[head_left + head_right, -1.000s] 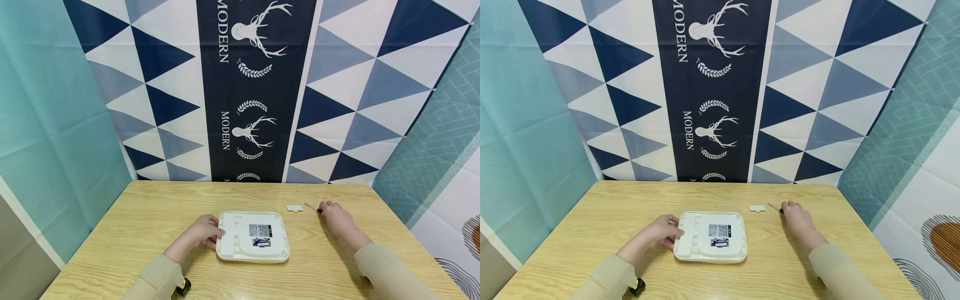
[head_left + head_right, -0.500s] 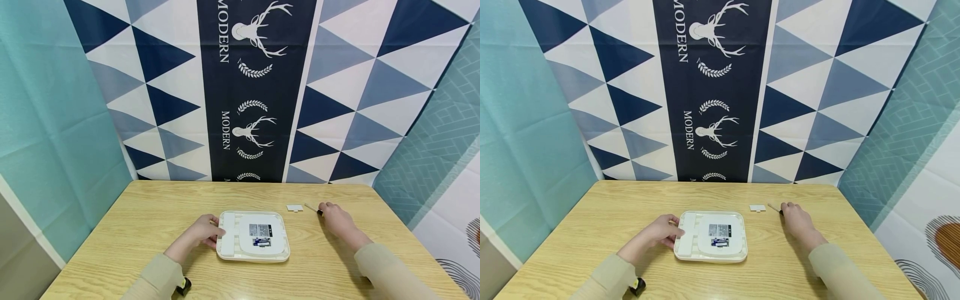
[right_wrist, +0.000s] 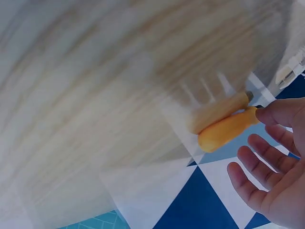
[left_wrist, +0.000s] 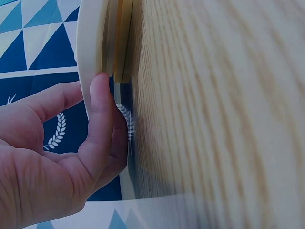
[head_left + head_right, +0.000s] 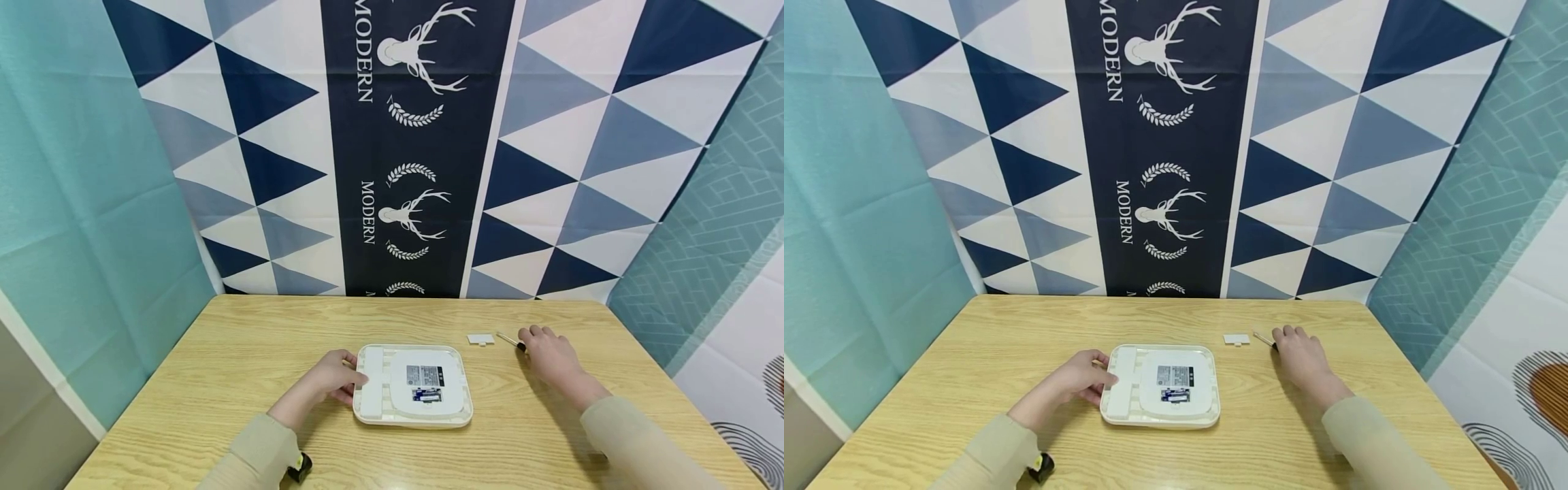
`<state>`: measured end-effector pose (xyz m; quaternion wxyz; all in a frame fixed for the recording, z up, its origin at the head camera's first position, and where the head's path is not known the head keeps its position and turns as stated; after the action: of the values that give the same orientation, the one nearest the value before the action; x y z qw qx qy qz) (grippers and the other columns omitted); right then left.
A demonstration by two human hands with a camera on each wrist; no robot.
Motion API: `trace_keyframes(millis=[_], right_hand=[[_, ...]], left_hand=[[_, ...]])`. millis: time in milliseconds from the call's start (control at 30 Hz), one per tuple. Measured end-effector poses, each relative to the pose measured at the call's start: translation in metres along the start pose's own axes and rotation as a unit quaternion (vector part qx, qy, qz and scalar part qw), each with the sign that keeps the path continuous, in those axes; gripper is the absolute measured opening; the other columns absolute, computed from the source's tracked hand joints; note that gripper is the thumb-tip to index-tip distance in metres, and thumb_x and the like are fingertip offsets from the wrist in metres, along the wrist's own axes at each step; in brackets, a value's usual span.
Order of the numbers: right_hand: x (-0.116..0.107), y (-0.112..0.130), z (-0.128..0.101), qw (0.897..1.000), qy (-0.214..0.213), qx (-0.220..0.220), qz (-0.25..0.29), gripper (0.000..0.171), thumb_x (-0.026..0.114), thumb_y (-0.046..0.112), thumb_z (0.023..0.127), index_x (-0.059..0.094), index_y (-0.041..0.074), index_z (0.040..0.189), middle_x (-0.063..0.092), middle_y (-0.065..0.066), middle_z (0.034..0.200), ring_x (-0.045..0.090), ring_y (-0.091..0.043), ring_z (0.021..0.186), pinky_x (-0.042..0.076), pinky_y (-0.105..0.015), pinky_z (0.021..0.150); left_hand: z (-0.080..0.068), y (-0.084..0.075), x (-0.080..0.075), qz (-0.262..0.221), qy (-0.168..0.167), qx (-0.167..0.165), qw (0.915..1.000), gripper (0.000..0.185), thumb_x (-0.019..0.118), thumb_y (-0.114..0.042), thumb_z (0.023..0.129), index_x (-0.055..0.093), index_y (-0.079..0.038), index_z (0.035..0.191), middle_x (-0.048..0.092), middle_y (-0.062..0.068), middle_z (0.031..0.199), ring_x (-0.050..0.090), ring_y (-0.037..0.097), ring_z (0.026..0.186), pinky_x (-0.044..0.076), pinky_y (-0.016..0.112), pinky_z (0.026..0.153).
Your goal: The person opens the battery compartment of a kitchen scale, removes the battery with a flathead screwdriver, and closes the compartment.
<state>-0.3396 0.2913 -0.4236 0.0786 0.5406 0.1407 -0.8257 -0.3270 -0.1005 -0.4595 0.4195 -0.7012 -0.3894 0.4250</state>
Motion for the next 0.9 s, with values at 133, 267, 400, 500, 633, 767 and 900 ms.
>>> trace_keyframes(millis=[133,267,400,500,633,767,900], right_hand=[[-0.005,0.003,0.001,1.000,-0.008,-0.003,-0.009,0.023,0.072,0.002,0.074,0.055,0.005,0.089,0.055,-0.011,0.080,0.054,-0.032,0.075,0.043,-0.043,0.047],[-0.010,0.006,0.002,1.000,-0.014,-0.004,-0.015,0.024,0.073,0.006,0.073,0.055,0.005,0.088,0.054,-0.010,0.079,0.054,-0.033,0.075,0.042,-0.044,0.049],[-0.014,0.009,0.003,0.999,-0.025,-0.011,-0.020,0.024,0.074,0.007,0.073,0.057,0.005,0.090,0.056,-0.011,0.081,0.054,-0.032,0.076,0.043,-0.046,0.051],[-0.019,0.012,0.004,0.999,-0.035,-0.017,-0.021,0.021,0.071,0.004,0.074,0.058,0.004,0.090,0.057,-0.011,0.082,0.054,-0.032,0.077,0.043,-0.045,0.051],[-0.025,0.018,0.006,0.999,-0.043,-0.020,-0.021,0.020,0.068,0.001,0.074,0.059,0.004,0.091,0.058,-0.011,0.083,0.056,-0.032,0.078,0.043,-0.045,0.051],[-0.032,0.026,0.008,0.998,-0.048,-0.025,-0.023,0.025,0.066,-0.001,0.070,0.060,0.005,0.094,0.059,-0.011,0.085,0.056,-0.033,0.080,0.043,-0.045,0.052],[-0.040,0.034,0.009,0.998,-0.056,-0.031,-0.023,0.028,0.067,-0.001,0.067,0.059,0.004,0.094,0.058,-0.010,0.083,0.055,-0.032,0.078,0.041,-0.042,0.051]], left_hand=[[0.000,0.000,0.000,-0.001,0.002,0.001,1.0000,0.044,0.069,-0.003,0.082,0.046,0.005,0.118,0.063,0.014,0.078,0.061,0.019,0.060,0.057,0.031,0.051],[-0.001,0.000,0.000,0.000,0.002,0.000,1.0000,0.044,0.068,-0.003,0.082,0.046,0.005,0.119,0.063,0.015,0.079,0.061,0.019,0.060,0.057,0.032,0.051],[-0.001,0.001,0.000,-0.001,0.001,-0.002,1.0000,0.043,0.068,-0.003,0.082,0.046,0.004,0.119,0.063,0.015,0.080,0.062,0.019,0.061,0.057,0.032,0.051],[-0.001,0.001,0.001,0.001,0.000,-0.002,1.0000,0.043,0.068,-0.003,0.082,0.047,0.004,0.119,0.063,0.015,0.080,0.062,0.019,0.061,0.058,0.032,0.051],[-0.001,0.001,0.001,0.002,0.000,-0.002,1.0000,0.043,0.068,-0.003,0.082,0.047,0.005,0.119,0.063,0.015,0.080,0.062,0.019,0.061,0.058,0.032,0.052],[0.000,0.001,0.001,0.003,0.000,-0.001,1.0000,0.043,0.068,-0.003,0.082,0.047,0.004,0.119,0.064,0.015,0.080,0.062,0.019,0.061,0.058,0.032,0.052],[0.000,0.002,0.001,0.005,-0.001,-0.001,1.0000,0.043,0.068,-0.004,0.082,0.047,0.004,0.118,0.064,0.015,0.079,0.062,0.018,0.061,0.058,0.032,0.052]])
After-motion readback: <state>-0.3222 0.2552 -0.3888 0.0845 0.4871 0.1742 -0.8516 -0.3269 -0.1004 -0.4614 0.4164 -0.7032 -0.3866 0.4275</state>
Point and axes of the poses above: each hand's wrist, its own z-axis towards the middle knuckle, its own x-axis out of the palm, y = z × x, the point moved 5 cm from there along z, towards the middle knuckle
